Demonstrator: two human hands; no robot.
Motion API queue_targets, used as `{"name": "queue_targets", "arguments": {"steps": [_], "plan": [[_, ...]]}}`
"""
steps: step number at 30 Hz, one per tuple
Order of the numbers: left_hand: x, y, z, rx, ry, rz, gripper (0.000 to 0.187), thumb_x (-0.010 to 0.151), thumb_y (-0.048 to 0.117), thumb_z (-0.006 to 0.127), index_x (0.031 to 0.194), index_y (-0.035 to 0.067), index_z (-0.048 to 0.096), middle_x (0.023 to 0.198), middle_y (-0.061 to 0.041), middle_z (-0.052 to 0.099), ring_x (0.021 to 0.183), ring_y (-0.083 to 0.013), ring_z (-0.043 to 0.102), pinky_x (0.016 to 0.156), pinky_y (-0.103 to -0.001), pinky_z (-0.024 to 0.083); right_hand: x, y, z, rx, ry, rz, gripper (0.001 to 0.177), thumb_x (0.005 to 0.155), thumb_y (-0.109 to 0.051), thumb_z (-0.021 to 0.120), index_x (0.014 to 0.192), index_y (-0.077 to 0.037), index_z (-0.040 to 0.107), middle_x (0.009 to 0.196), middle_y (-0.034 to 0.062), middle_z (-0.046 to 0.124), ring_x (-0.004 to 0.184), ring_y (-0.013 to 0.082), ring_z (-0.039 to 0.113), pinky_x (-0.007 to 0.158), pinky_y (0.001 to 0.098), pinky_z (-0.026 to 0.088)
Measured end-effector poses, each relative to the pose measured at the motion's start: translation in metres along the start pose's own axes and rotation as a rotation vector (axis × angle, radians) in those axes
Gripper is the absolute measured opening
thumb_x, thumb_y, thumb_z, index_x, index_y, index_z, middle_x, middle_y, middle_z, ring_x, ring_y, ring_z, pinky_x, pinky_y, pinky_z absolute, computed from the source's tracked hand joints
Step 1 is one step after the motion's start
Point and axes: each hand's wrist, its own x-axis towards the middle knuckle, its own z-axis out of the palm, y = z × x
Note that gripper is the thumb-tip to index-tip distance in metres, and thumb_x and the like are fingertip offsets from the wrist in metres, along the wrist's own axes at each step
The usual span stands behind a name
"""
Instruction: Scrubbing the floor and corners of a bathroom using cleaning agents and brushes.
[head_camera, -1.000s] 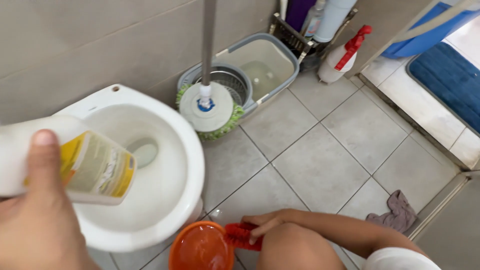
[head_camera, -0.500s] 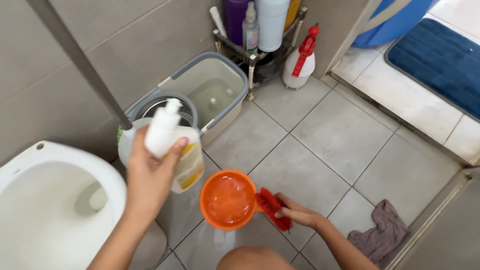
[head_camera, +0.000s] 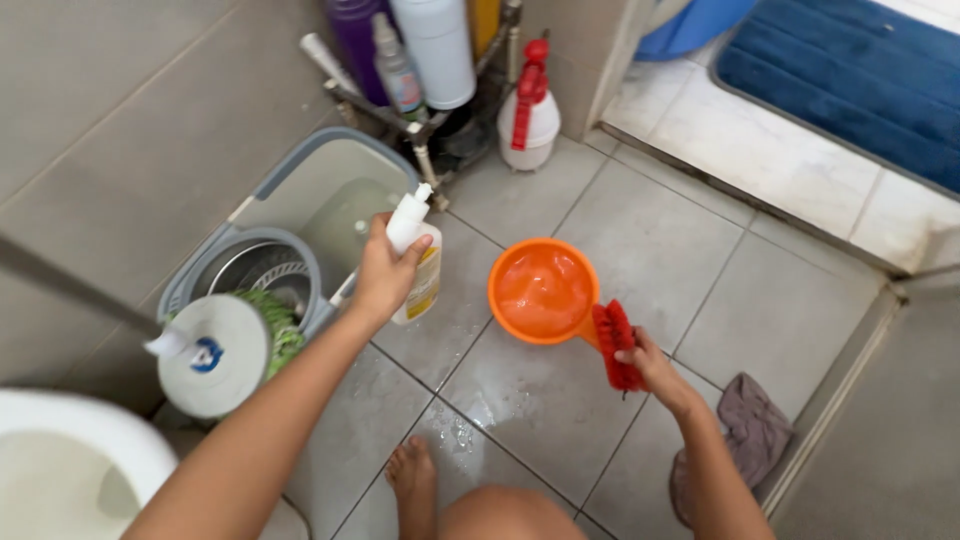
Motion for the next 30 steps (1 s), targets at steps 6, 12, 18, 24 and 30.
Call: {"name": "queue_targets", "arguments": {"steps": [6, 12, 18, 24, 30], "plan": [[0.068, -0.038, 0.106, -0.039, 0.023, 0.038, 0.050, 0.090, 0.021, 0.079, 0.126, -0.001, 0.053, 0.110, -0.021, 0.073, 0.102, -0.0349, 0.071, 0.090, -0.043, 0.053, -0.023, -0.004, -0.041, 0.126, 0.189, -0.012, 0.063, 0.085, -0.037, 0.059, 0.138, -0.004, 0.049, 0.118, 0.0099, 0.063, 0.106, 0.0206, 0.059, 0.089, 0.0359, 0.049], [0.103, -0.063, 0.186, -0.123, -0.042, 0.012, 0.050, 0.086, 0.018, 0.079, 0.126, 0.003, 0.053, 0.110, -0.022, 0.073, 0.103, -0.0373, 0.072, 0.090, -0.044, 0.053, -0.032, -0.011, -0.049, 0.187, 0.271, 0.024, 0.061, 0.088, -0.039, 0.053, 0.137, -0.004, 0.049, 0.110, 0.0116, 0.065, 0.095, 0.0230, 0.064, 0.086, 0.0356, 0.049], [0.122, -0.053, 0.218, -0.204, -0.083, 0.015, 0.047, 0.090, 0.019, 0.076, 0.128, 0.005, 0.051, 0.114, -0.023, 0.072, 0.107, -0.0403, 0.070, 0.091, -0.046, 0.052, -0.027, -0.033, -0.056, 0.157, 0.274, 0.094, 0.061, 0.088, -0.040, 0.054, 0.137, -0.004, 0.050, 0.105, 0.0144, 0.068, 0.087, 0.0264, 0.069, 0.084, 0.0386, 0.050], [0.116, -0.065, 0.226, -0.248, -0.061, 0.110, 0.048, 0.091, 0.023, 0.076, 0.128, 0.006, 0.050, 0.118, -0.023, 0.069, 0.108, -0.0426, 0.067, 0.089, -0.047, 0.053, 0.023, -0.122, -0.071, -0.375, 0.291, 0.056, 0.078, 0.078, -0.035, 0.076, 0.139, 0.002, 0.046, 0.120, 0.0187, 0.069, 0.107, 0.0269, 0.069, 0.093, 0.0412, 0.056], [0.110, -0.067, 0.222, -0.246, -0.065, 0.122, 0.048, 0.090, 0.024, 0.078, 0.128, 0.008, 0.053, 0.120, -0.021, 0.068, 0.109, -0.0419, 0.066, 0.088, -0.047, 0.053, 0.042, -0.212, -0.003, -0.626, 0.008, 0.107, 0.092, 0.072, -0.036, 0.081, 0.146, -0.001, 0.039, 0.130, 0.0169, 0.066, 0.116, 0.0254, 0.068, 0.095, 0.0388, 0.058]]}}
